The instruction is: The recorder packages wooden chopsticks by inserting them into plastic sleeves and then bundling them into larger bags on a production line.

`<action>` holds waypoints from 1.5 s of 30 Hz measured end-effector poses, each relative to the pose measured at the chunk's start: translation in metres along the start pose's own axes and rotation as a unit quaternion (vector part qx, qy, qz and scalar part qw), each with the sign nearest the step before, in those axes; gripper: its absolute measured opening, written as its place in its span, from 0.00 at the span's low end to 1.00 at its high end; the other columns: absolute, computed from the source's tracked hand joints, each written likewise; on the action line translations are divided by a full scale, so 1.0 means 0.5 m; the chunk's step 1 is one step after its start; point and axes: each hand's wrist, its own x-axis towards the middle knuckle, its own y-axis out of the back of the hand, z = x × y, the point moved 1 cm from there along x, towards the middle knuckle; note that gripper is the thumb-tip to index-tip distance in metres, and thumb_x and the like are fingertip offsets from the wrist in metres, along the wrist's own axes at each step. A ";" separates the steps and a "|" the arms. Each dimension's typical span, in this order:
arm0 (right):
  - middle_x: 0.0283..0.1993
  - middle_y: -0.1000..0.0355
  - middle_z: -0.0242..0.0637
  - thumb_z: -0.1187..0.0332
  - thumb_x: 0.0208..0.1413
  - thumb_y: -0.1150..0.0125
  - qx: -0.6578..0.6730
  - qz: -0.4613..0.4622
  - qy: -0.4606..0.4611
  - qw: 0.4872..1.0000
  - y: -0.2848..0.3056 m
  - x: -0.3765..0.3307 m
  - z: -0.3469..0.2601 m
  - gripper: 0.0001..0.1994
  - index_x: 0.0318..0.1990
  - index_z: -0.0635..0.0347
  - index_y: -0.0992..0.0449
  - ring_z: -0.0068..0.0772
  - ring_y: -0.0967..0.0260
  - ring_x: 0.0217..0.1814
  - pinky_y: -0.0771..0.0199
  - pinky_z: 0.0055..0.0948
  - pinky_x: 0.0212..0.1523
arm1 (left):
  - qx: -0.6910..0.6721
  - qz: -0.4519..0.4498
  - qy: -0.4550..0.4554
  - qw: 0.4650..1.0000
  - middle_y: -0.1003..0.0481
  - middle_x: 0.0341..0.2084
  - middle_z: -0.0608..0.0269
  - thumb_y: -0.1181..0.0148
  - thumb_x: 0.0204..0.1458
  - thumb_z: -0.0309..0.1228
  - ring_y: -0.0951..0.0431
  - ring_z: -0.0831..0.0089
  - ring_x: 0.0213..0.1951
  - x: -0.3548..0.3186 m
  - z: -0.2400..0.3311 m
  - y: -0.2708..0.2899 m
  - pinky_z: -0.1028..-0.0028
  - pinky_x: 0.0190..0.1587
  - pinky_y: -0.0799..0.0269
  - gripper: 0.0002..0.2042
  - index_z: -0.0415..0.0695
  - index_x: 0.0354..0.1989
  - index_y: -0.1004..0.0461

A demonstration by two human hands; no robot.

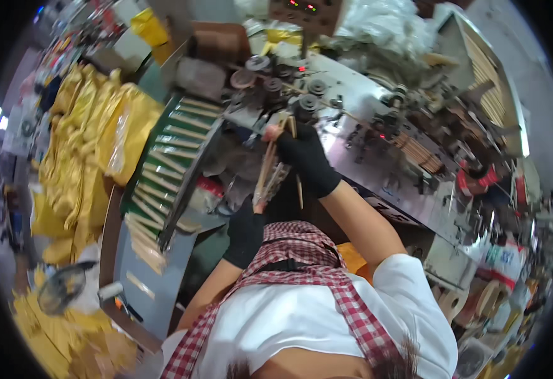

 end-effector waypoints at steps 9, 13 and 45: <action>0.30 0.24 0.40 0.58 0.61 0.41 -0.332 0.263 0.663 0.618 0.314 0.061 -0.522 0.13 0.39 0.59 0.26 0.36 0.25 0.29 0.27 0.28 0.32 | -0.228 -0.026 0.140 0.963 0.31 0.16 0.66 0.49 0.63 0.44 0.31 0.70 0.17 -0.059 -0.210 -0.033 0.71 0.19 0.41 0.16 0.44 0.34 0.28; 0.36 0.22 0.45 0.44 0.57 0.42 -0.767 0.288 0.345 0.458 0.571 0.173 -0.673 0.22 0.43 0.55 0.24 0.46 0.22 0.37 0.23 0.39 0.36 | -0.316 -0.048 0.214 0.923 0.40 0.13 0.76 0.51 0.64 0.48 0.42 0.85 0.14 -0.023 -0.142 -0.017 0.78 0.16 0.50 0.17 0.48 0.29 0.31; 0.33 0.25 0.36 0.56 0.65 0.47 0.047 -0.426 -0.249 0.869 0.001 -0.165 0.124 0.22 0.52 0.70 0.29 0.22 0.27 0.31 0.28 0.22 0.33 | -0.614 -0.261 0.307 0.679 0.36 0.22 0.70 0.61 0.68 0.46 0.36 0.78 0.24 -0.206 -0.014 0.009 0.76 0.29 0.38 0.18 0.43 0.39 0.32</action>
